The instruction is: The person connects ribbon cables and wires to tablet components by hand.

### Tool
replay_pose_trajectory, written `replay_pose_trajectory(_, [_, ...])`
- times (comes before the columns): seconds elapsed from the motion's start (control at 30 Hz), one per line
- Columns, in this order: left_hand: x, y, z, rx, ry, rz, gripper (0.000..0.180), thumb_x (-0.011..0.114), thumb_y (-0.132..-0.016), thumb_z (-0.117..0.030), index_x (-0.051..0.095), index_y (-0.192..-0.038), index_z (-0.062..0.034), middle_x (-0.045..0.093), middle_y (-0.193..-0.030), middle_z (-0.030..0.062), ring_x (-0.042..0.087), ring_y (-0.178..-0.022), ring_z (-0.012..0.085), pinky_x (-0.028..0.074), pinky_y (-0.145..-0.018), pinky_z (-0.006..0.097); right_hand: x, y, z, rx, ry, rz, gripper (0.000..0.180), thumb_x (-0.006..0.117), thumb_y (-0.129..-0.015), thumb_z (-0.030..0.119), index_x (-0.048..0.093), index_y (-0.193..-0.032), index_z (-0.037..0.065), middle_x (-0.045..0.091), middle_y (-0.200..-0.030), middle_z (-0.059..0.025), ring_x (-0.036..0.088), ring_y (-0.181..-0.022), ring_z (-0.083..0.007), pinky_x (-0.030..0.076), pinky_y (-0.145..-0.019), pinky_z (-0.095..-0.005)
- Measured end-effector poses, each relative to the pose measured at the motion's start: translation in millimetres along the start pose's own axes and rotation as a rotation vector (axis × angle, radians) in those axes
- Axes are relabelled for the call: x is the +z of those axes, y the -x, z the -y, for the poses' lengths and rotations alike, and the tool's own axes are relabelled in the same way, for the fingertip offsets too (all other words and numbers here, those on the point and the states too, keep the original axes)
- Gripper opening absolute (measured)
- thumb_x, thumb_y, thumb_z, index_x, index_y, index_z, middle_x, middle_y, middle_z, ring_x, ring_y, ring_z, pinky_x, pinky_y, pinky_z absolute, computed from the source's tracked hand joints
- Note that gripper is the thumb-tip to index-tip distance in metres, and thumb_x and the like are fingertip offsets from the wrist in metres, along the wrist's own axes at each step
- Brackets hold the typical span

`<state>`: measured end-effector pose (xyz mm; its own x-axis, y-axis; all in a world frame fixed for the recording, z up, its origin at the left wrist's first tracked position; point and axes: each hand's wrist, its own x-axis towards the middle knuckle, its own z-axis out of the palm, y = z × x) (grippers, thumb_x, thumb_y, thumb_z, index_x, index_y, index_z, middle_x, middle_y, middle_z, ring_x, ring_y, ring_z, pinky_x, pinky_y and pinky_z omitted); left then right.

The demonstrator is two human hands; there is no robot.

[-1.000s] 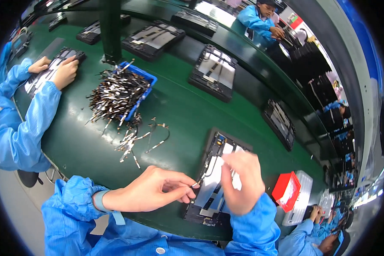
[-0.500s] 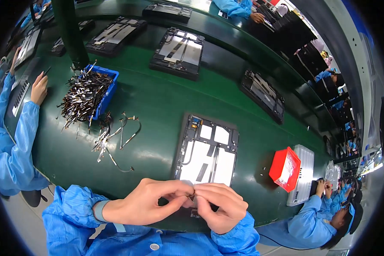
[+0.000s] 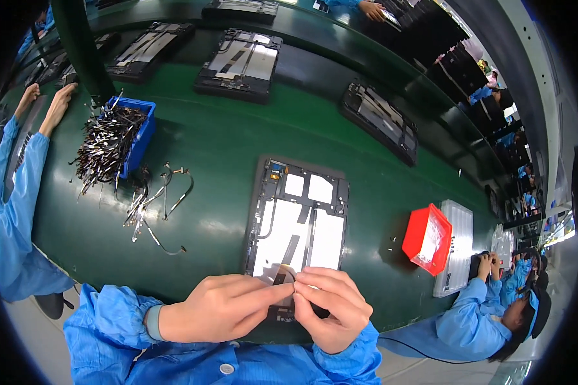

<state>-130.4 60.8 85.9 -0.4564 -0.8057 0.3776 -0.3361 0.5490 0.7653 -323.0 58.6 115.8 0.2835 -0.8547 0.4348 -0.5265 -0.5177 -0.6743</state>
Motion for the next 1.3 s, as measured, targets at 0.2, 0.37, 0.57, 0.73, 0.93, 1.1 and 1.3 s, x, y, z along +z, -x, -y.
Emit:
replay_pose_trajectory(0.2, [1,6,-1,-0.002,-0.067,0.075,0.042,0.062,-0.073,0.000,0.063,-0.114,-0.0058,0.066,-0.080,0.0072,0.065,-0.068,0.0230,0.055,-0.062,0.031,-48,4,-30,0.334,0.222,-0.440,0.005,0.066,-0.080,-0.002,0.064,-0.085,-0.004,0.070,-0.084,-0.0134,0.069,-0.077,-0.0190,0.055,-0.071,-0.0277])
replay_pose_trajectory(0.37, [-6,16,11,-0.257,0.184,0.053,0.035,0.058,-0.078,0.003,0.062,-0.112,-0.0023,0.068,-0.078,0.0109,0.069,-0.071,0.0251,0.055,-0.065,0.033,-159,31,-134,0.564,0.610,-0.505,0.012,0.067,-0.083,0.003,0.068,-0.094,-0.002,0.071,-0.086,-0.0135,0.069,-0.078,-0.0188,0.053,-0.073,-0.0291])
replay_pose_trajectory(0.57, [-15,19,20,-0.440,0.372,0.048,0.033,0.059,-0.083,0.000,0.059,-0.116,-0.0013,0.068,-0.078,0.0103,0.071,-0.074,0.0229,0.056,-0.067,0.031,-163,39,-154,0.541,1.143,-0.394,0.015,0.069,-0.080,0.005,0.070,-0.095,0.001,0.069,-0.090,-0.0155,0.065,-0.086,-0.0312,0.050,-0.080,-0.0371])
replay_pose_trajectory(0.73, [-10,20,17,-0.485,0.434,0.073,0.036,0.058,-0.084,0.000,0.058,-0.120,-0.0021,0.069,-0.079,0.0104,0.071,-0.077,0.0226,0.056,-0.069,0.031,-69,-3,-71,0.038,0.752,-0.231,0.024,0.065,-0.077,-0.004,0.068,-0.100,0.003,0.064,-0.093,-0.0112,0.062,-0.081,-0.0303,0.051,-0.074,-0.0389])
replay_pose_trajectory(0.93, [-12,21,14,-0.450,0.400,0.076,0.038,0.058,-0.083,-0.001,0.057,-0.121,-0.0034,0.069,-0.080,0.0104,0.070,-0.075,0.0228,0.056,-0.068,0.032,12,-26,-23,-0.142,0.216,0.354,0.037,0.069,-0.069,-0.006,0.070,-0.105,0.004,0.063,-0.092,-0.0098,0.063,-0.082,-0.0214,0.053,-0.067,-0.0283])
replay_pose_trajectory(1.1, [-22,20,11,-0.495,0.383,0.035,0.033,0.061,-0.082,-0.003,0.061,-0.115,-0.0029,0.068,-0.076,0.0098,0.068,-0.066,0.0233,0.054,-0.060,0.032,31,-31,-26,0.220,-0.101,0.277,0.020,0.071,-0.076,-0.002,0.072,-0.097,0.000,0.066,-0.086,-0.0109,0.066,-0.075,-0.0172,0.054,-0.065,-0.0260])
replay_pose_trajectory(1.3, [-29,13,36,0.001,-0.421,-0.180,0.021,0.069,-0.073,-0.005,0.067,-0.093,-0.0015,0.065,-0.075,0.0051,0.065,-0.067,0.0184,0.052,-0.057,0.028,43,-35,-58,0.649,-0.450,0.290,0.013,0.069,-0.083,0.000,0.070,-0.094,-0.005,0.069,-0.084,-0.0076,0.066,-0.074,-0.0105,0.055,-0.065,-0.0220])
